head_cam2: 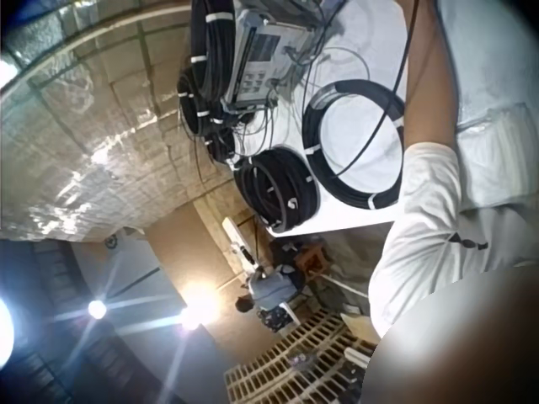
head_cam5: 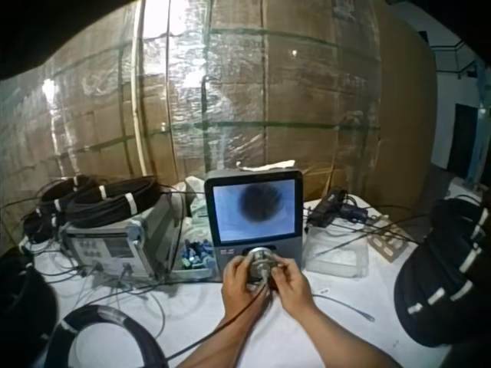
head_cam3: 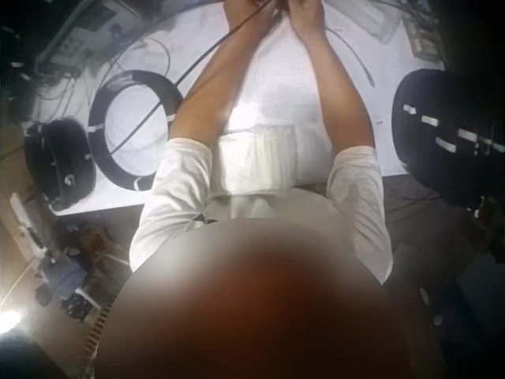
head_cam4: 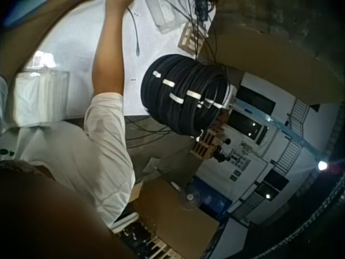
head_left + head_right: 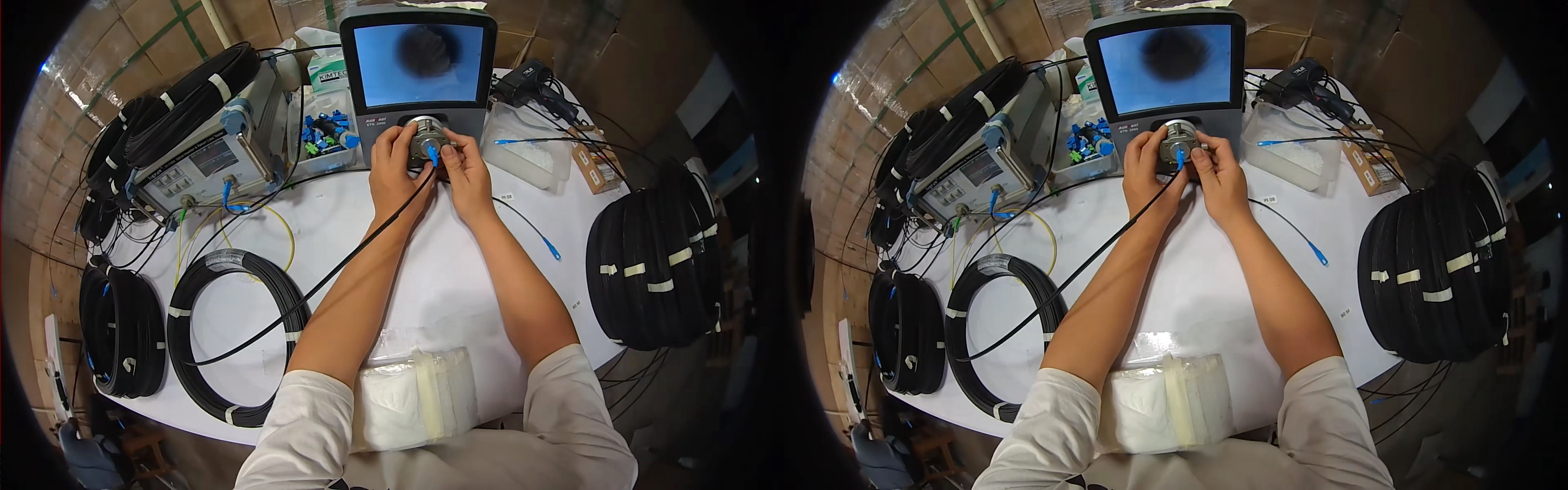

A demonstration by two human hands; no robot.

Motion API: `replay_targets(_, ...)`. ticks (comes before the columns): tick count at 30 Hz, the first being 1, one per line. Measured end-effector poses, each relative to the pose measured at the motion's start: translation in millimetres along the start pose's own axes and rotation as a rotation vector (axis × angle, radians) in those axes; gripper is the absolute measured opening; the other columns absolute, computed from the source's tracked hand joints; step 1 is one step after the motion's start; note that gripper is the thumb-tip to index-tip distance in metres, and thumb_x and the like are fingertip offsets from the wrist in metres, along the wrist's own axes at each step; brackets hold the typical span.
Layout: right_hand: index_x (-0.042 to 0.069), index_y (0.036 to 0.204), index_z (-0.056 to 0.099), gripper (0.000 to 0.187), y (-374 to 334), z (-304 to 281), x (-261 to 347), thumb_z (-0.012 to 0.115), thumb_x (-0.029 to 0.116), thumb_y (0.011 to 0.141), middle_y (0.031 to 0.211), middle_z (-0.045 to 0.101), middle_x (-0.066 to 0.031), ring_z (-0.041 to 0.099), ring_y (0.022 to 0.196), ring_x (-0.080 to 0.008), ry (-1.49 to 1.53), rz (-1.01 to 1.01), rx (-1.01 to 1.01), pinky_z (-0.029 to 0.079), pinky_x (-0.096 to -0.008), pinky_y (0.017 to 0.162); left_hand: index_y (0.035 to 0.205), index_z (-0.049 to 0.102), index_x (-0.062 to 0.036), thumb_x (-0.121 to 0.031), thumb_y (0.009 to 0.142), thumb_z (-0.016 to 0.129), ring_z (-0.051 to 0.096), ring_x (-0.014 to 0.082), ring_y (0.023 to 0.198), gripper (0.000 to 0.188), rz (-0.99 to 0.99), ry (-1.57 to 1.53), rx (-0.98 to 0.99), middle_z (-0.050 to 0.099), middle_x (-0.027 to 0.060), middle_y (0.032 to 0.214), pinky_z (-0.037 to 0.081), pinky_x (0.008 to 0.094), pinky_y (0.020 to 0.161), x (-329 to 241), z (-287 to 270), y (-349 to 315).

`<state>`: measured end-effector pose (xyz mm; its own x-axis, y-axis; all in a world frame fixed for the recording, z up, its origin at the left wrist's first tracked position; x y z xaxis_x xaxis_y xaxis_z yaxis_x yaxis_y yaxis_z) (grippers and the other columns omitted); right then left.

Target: The recorder uses a digital inspection microscope to examine the end faces of fiber optic cables.

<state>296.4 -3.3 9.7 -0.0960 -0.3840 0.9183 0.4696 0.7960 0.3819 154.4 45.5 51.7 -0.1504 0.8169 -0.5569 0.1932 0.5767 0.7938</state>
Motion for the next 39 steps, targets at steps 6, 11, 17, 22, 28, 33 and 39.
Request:
replay_targets(6,-0.002,0.136,0.056,0.043,-1,3,-4,0.059,0.033,0.111,0.112,0.072,-0.0104,0.069,0.100,-0.0133,-0.023,-0.026,-0.007,0.056,-0.0280,0.089,0.139,0.061,-0.0088,0.003,0.072,0.083,0.062,0.0362,0.117,0.072,0.061,0.000,-0.035,0.067,0.0120,0.127,0.053,0.0442,0.096,1,-6,0)
replay_targets(11,-0.003,0.132,0.056,0.041,-1,-1,1,0.061,0.031,0.111,0.111,0.073,-0.0099,0.069,0.099,-0.0131,-0.013,-0.051,-0.029,0.056,-0.0274,0.088,0.140,0.059,-0.0086,0.002,0.070,0.084,0.062,0.0365,0.118,0.075,0.035,-0.015,-0.032,0.068,0.0134,0.126,0.053,0.0447,0.098,0,-3,1)
replay_targets(17,-0.003,0.131,0.059,0.038,-2,-1,-1,0.061,0.029,0.111,0.113,0.071,-0.0098,0.068,0.100,-0.0128,-0.068,-0.025,-0.057,0.057,-0.0282,0.088,0.142,0.057,-0.0076,0.001,0.069,0.084,0.060,0.0378,0.121,0.078,0.012,-0.032,0.008,0.065,0.0155,0.130,0.051,0.0462,0.101,3,2,1)
replay_targets(22,0.004,0.145,0.058,0.043,-1,5,9,0.061,0.029,0.111,0.114,0.068,-0.0077,0.066,0.099,-0.0119,0.013,-0.060,-0.033,0.056,-0.0273,0.089,0.140,0.057,-0.0072,0.001,0.071,0.083,0.058,0.0382,0.123,0.074,0.007,-0.038,-0.017,0.062,0.0151,0.135,0.050,0.0466,0.101,7,0,0)
replay_targets(28,0.004,0.144,0.058,0.042,-1,0,6,0.061,0.029,0.111,0.109,0.069,-0.0056,0.066,0.099,-0.0114,-0.057,-0.049,-0.035,0.056,-0.0270,0.089,0.138,0.058,-0.0089,0.001,0.073,0.082,0.057,0.0388,0.124,0.070,-0.012,-0.012,0.034,0.059,0.0134,0.139,0.050,0.0465,0.102,2,3,1)
replay_targets(33,0.003,0.141,0.059,0.041,-1,-2,-1,0.062,0.029,0.110,0.107,0.069,-0.0046,0.066,0.096,-0.0109,0.001,-0.020,-0.029,0.056,-0.0266,0.087,0.138,0.058,-0.0087,0.001,0.072,0.082,0.058,0.0385,0.124,0.071,-0.002,-0.021,0.043,0.059,0.0137,0.139,0.051,0.0461,0.102,0,2,3)
replay_targets(39,0.003,0.141,0.057,0.040,-1,5,0,0.062,0.027,0.110,0.109,0.068,-0.0055,0.067,0.095,-0.0115,0.049,-0.021,-0.026,0.057,-0.0273,0.087,0.136,0.057,-0.0053,0.003,0.070,0.083,0.059,0.0381,0.125,0.071,-0.016,-0.070,0.007,0.061,0.0147,0.138,0.051,0.0453,0.103,10,0,1)
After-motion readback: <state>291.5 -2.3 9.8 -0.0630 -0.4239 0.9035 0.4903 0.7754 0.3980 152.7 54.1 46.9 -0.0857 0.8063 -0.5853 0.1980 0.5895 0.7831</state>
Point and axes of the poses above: each hand's wrist, its own y-axis towards the middle knuckle, its own z-axis out of the palm, x = y × z, the point moved 7 cm from there along y, towards the middle knuckle
